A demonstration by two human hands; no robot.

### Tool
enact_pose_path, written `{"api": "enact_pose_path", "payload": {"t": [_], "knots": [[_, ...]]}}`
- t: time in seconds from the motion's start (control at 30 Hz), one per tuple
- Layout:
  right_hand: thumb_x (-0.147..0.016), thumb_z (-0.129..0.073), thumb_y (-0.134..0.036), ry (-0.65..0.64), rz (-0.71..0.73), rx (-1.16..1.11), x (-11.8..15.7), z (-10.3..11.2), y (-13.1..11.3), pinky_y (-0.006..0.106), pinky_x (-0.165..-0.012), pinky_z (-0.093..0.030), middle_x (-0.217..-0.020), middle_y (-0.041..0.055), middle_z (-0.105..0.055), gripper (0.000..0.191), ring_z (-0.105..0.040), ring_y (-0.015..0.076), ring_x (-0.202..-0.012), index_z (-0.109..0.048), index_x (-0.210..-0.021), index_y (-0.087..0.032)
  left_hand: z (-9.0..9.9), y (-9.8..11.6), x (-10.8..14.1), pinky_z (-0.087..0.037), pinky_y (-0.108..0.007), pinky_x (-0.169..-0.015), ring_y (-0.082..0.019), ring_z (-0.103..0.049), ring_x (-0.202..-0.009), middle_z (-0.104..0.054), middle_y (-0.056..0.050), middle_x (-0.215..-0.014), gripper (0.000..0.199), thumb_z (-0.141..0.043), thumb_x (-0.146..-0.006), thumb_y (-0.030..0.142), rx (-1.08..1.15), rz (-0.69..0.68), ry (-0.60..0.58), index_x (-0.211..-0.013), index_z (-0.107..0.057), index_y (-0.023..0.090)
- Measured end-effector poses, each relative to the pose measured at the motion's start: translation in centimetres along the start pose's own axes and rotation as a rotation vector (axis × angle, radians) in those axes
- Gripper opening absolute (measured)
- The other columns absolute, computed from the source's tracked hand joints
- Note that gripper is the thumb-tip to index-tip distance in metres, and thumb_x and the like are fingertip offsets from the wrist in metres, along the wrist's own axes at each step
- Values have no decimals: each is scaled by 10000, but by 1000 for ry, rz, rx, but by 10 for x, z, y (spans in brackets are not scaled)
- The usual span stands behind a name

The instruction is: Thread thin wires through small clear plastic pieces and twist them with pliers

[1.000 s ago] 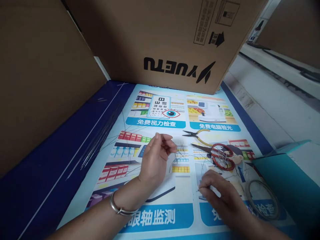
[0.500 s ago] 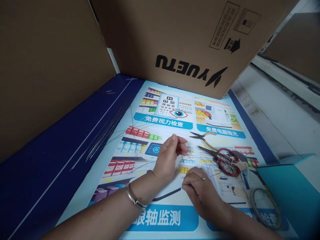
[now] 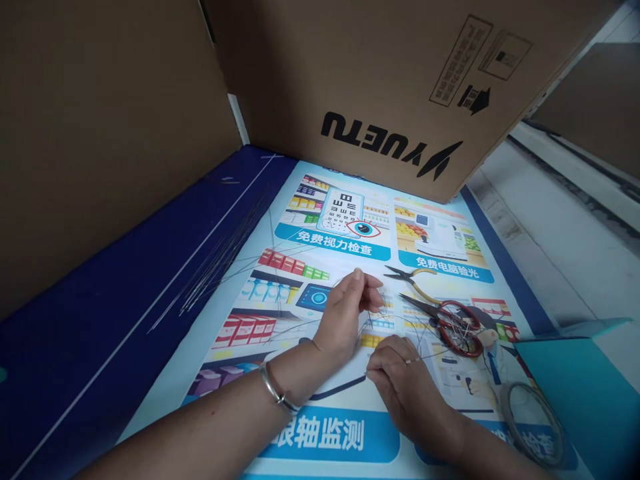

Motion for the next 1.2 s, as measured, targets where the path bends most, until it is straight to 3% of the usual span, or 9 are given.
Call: {"api": "enact_pose_path", "payload": {"t": [1.2], "knots": [[-854,-422,-113,15,4,-4,2,0,-2,397,-752,-358,-843,76,-541,129,-446,219,-798,-531,-807,-164,1,-2,0,-400,-275,-638,-123,-502,-604,-540,-9,-639,348,-361,-903,414,-19,-9,-24,-813,-580,158]]}}
Point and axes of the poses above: each hand's wrist, its own x-axis away from the middle knuckle, its own z-axis out of the back of the hand, y = z × x, the point moved 8 cm from there along -x, towards the middle knuckle
